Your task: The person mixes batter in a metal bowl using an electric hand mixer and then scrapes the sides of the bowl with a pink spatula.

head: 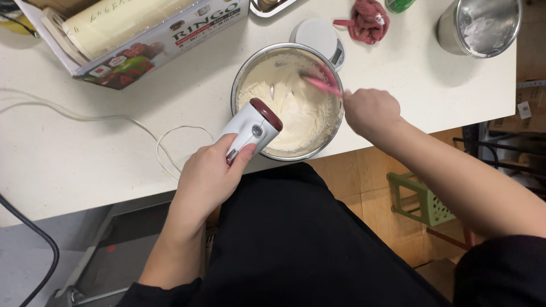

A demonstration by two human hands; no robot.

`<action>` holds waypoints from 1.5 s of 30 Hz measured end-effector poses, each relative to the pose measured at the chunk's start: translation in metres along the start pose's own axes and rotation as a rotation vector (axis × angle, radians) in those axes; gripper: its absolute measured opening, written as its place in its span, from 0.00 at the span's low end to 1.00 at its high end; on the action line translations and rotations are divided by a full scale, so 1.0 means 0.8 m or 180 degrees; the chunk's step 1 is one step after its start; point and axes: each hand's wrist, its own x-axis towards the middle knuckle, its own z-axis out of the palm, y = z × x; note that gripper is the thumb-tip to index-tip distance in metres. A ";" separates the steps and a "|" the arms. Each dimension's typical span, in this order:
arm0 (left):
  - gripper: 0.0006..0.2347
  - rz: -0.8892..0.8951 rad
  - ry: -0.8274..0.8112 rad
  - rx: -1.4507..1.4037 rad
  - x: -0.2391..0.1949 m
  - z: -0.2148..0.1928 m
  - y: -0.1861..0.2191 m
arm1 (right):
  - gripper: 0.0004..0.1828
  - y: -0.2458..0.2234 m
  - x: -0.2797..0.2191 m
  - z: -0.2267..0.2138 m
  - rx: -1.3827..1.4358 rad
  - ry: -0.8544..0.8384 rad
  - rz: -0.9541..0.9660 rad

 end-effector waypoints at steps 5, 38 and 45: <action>0.18 0.0089 0.0132 0.0058 0.008 0.004 0.003 | 0.16 -0.003 0.013 0.027 0.0886 -0.1245 -0.0086; 0.20 0.0449 0.0326 -0.0167 0.059 0.039 0.035 | 0.21 -0.024 -0.048 0.085 0.2588 0.0734 -0.0124; 0.20 0.0169 0.0394 -0.0184 0.053 0.027 0.036 | 0.21 -0.019 -0.099 0.100 0.2775 0.0730 -0.0006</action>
